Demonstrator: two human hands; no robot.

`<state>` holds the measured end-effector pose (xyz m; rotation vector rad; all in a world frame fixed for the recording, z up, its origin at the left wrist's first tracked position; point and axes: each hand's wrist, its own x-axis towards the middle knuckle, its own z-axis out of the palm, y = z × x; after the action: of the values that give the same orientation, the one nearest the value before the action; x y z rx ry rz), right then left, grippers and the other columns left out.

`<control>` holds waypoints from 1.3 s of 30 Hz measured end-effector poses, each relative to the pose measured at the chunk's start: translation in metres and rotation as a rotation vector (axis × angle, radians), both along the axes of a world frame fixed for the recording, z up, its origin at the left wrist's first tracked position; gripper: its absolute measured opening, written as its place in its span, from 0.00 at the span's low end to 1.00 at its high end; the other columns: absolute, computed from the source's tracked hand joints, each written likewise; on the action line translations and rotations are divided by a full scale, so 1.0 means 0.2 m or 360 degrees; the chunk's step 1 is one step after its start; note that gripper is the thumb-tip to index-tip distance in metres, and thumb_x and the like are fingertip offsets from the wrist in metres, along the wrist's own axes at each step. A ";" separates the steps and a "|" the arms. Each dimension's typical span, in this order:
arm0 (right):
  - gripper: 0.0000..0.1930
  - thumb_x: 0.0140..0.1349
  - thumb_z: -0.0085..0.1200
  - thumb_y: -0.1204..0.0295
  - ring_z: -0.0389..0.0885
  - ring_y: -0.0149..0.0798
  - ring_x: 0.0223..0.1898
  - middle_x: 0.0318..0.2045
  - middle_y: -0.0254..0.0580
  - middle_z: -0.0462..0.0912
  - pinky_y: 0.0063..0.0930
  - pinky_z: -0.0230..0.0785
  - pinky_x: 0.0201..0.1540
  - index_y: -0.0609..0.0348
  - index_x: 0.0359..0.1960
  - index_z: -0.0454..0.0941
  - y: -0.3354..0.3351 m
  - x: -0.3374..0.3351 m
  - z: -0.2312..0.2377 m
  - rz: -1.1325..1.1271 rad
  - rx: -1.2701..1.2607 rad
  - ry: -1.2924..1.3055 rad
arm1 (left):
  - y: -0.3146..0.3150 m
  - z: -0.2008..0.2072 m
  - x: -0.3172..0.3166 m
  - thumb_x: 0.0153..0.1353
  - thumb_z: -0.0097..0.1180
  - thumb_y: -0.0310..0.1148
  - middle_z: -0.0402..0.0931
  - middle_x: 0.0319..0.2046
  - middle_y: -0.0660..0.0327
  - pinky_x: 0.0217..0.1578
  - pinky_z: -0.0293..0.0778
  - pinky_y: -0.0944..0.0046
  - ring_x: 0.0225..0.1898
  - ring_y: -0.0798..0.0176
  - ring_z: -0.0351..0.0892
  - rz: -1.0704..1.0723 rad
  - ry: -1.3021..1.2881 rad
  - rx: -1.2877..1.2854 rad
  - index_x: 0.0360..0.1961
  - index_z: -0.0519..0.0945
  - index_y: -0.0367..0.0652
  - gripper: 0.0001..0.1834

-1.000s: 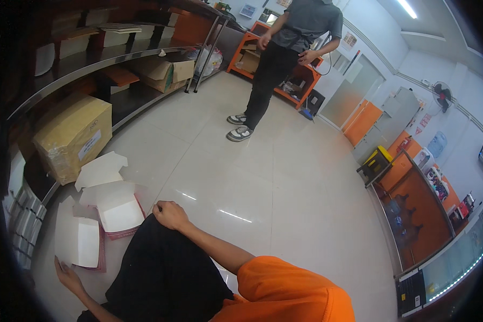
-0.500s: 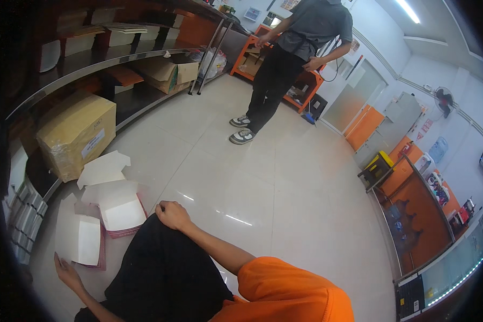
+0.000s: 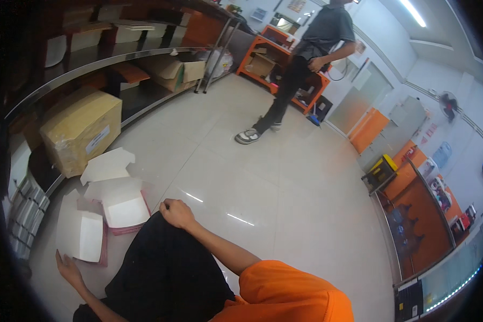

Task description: The person assembles cardboard food containers by hand, folding and interlocking the flaps of flat templates to form open boxes and stacking them.

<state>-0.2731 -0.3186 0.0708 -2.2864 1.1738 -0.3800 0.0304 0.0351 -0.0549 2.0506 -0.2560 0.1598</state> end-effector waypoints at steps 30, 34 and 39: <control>0.13 0.64 0.53 0.68 0.81 0.51 0.44 0.43 0.54 0.83 0.41 0.73 0.48 0.63 0.44 0.83 -0.78 0.70 -0.33 0.0792 0.0619 0.0728 | -0.28 0.12 -0.14 0.53 0.70 0.44 0.46 0.69 0.27 0.71 0.51 0.53 0.72 0.38 0.49 0.0723 0.0745 -0.0362 0.69 0.39 0.17 0.62; 0.13 0.64 0.54 0.68 0.81 0.51 0.42 0.41 0.55 0.83 0.40 0.74 0.46 0.64 0.44 0.83 -0.87 0.62 -0.51 0.1121 -0.0001 0.0956 | -0.31 0.23 -0.21 0.56 0.63 0.38 0.59 0.65 0.29 0.67 0.61 0.52 0.67 0.38 0.63 0.0319 0.1269 -0.0636 0.71 0.41 0.23 0.54; 0.12 0.64 0.56 0.69 0.81 0.52 0.40 0.39 0.56 0.82 0.40 0.75 0.43 0.65 0.43 0.82 -1.07 0.47 -0.49 0.1340 -0.0725 0.0982 | -0.26 0.15 -0.16 0.56 0.46 0.24 0.76 0.55 0.39 0.60 0.71 0.48 0.56 0.39 0.78 0.0097 0.0848 -0.0150 0.75 0.52 0.46 0.42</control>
<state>-0.1796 -0.5322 -0.0280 -3.1549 0.2453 0.4542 -0.0011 -0.0167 -0.0252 1.9288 0.1427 -0.3303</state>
